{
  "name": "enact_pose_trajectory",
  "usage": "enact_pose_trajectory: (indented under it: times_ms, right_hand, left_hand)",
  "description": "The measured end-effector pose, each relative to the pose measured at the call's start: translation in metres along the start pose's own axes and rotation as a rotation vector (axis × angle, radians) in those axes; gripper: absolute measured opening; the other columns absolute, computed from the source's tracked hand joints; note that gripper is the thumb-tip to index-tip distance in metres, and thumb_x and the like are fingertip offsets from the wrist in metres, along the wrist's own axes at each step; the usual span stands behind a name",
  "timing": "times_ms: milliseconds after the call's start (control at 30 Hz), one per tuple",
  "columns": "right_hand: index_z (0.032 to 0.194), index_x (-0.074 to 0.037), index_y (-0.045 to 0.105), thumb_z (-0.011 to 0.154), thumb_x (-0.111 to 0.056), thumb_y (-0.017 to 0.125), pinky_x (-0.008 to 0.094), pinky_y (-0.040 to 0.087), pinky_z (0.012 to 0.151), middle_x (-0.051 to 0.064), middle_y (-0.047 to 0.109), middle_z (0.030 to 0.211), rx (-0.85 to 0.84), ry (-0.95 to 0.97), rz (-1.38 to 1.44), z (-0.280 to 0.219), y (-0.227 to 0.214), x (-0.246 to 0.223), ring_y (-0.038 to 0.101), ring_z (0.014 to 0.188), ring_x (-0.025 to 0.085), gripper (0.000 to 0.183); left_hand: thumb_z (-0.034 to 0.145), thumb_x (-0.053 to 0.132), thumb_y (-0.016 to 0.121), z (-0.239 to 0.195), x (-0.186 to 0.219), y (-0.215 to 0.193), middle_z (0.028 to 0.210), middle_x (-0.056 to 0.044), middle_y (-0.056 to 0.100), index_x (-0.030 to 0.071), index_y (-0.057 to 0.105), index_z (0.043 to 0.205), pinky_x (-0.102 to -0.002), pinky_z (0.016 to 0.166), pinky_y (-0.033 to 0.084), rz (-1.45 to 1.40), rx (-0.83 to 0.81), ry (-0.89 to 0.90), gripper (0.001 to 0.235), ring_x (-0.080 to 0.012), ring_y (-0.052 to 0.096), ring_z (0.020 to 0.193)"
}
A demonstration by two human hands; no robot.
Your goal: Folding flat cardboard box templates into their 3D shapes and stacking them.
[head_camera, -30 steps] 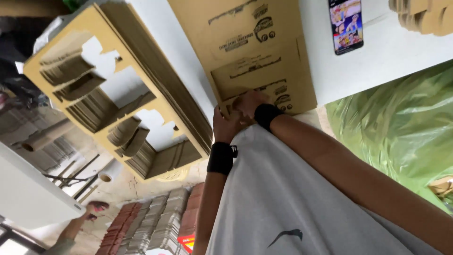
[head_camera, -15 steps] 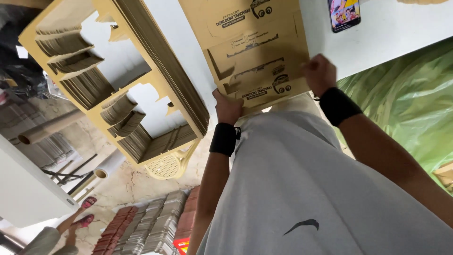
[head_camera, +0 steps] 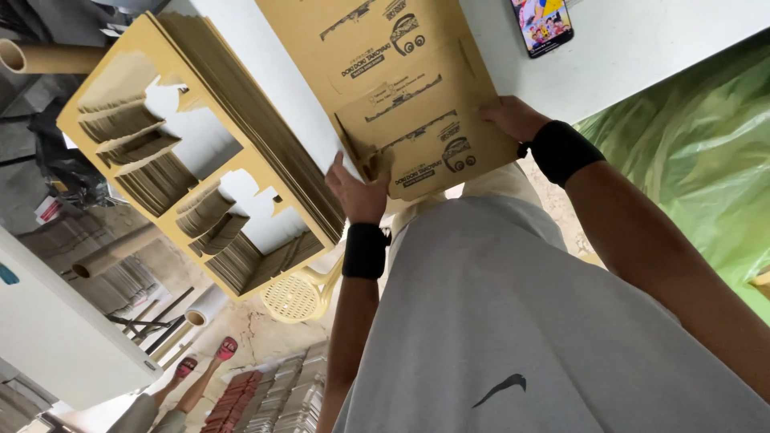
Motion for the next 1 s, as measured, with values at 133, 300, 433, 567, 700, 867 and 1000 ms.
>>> enact_pose_trajectory:
  times_ms: [133, 300, 433, 567, 700, 867, 1000]
  right_hand:
    - [0.106, -0.001, 0.073, 0.098, -0.052, 0.067, 0.052, 0.052, 0.087, 0.021, 0.07, 0.095, 0.024, -0.076, -0.123, -0.02, -0.006, -0.025, 0.068, 0.098, 0.04, 0.052]
    - [0.067, -0.012, 0.032, 0.093, -0.041, 0.047, 0.041, 0.03, 0.055, 0.008, 0.038, 0.061, 0.113, -0.006, -0.341, -0.016, 0.003, -0.03, 0.038, 0.059, 0.021, 0.042]
    - [0.073, -0.001, 0.052, 0.102, -0.036, 0.047, 0.047, 0.038, 0.057, 0.019, 0.058, 0.071, 0.16, -0.009, -0.428, -0.022, 0.012, -0.04, 0.052, 0.062, 0.031, 0.045]
    - [0.104, -0.003, 0.071, 0.105, -0.038, 0.045, 0.058, 0.053, 0.075, 0.026, 0.073, 0.094, 0.238, -0.043, -0.7, -0.019, 0.03, -0.035, 0.068, 0.087, 0.049, 0.044]
    - [0.105, 0.003, 0.069, 0.106, -0.043, 0.047, 0.06, 0.054, 0.074, 0.031, 0.072, 0.093, 0.222, -0.064, -0.71, -0.009, 0.022, -0.023, 0.069, 0.087, 0.052, 0.051]
    - [0.126, -0.005, 0.056, 0.095, -0.041, 0.045, 0.049, 0.051, 0.07, 0.025, 0.068, 0.112, 0.143, 0.081, -0.294, -0.038, -0.009, -0.035, 0.067, 0.094, 0.04, 0.048]
    - [0.118, -0.011, 0.074, 0.089, -0.031, 0.055, 0.043, 0.049, 0.081, 0.01, 0.073, 0.108, 0.256, 0.07, -0.278, -0.018, -0.019, -0.003, 0.066, 0.102, 0.032, 0.039]
  left_hand:
    - [0.083, 0.028, 0.09, 0.034, 0.07, 0.057, 0.158, -0.018, 0.027, 0.029, 0.033, 0.159, -0.062, 0.126, 0.029, -0.048, 0.052, 0.278, 0.095, -0.0475, 0.03, 0.153]
    - [0.063, 0.062, 0.094, 0.075, 0.09, 0.135, 0.175, -0.007, -0.031, 0.059, -0.009, 0.153, -0.088, 0.108, -0.001, -0.025, -0.094, -0.018, 0.137, -0.0426, -0.026, 0.161]
    - [0.066, 0.059, 0.089, 0.063, 0.124, 0.113, 0.171, -0.006, -0.035, 0.049, -0.014, 0.158, -0.08, 0.115, -0.003, 0.095, -0.282, -0.241, 0.139, -0.0383, -0.025, 0.159]
    - [0.075, 0.048, 0.083, 0.058, 0.123, 0.123, 0.17, 0.0, -0.038, 0.048, -0.011, 0.16, -0.08, 0.115, -0.005, 0.088, -0.253, -0.285, 0.127, -0.0364, -0.031, 0.158]
    - [0.066, 0.042, 0.088, 0.07, 0.107, 0.136, 0.172, -0.001, -0.034, 0.046, -0.006, 0.161, -0.083, 0.112, -0.003, 0.053, -0.164, -0.229, 0.133, -0.0399, -0.031, 0.158]
    - [0.064, 0.046, 0.097, 0.064, 0.093, 0.134, 0.172, -0.005, -0.032, 0.047, 0.005, 0.161, -0.085, 0.109, -0.012, -0.061, -0.174, -0.07, 0.134, -0.0427, -0.032, 0.156]
    - [0.064, 0.034, 0.103, 0.032, 0.098, 0.123, 0.172, -0.011, -0.032, 0.05, 0.007, 0.161, -0.084, 0.107, -0.014, 0.036, -0.294, 0.009, 0.138, -0.044, -0.034, 0.155]
Point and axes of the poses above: each hand's wrist, its own z-axis towards the middle knuckle, its own y-axis out of the palm, x = y × z, the point moved 6 cm from there along z, towards the middle knuckle
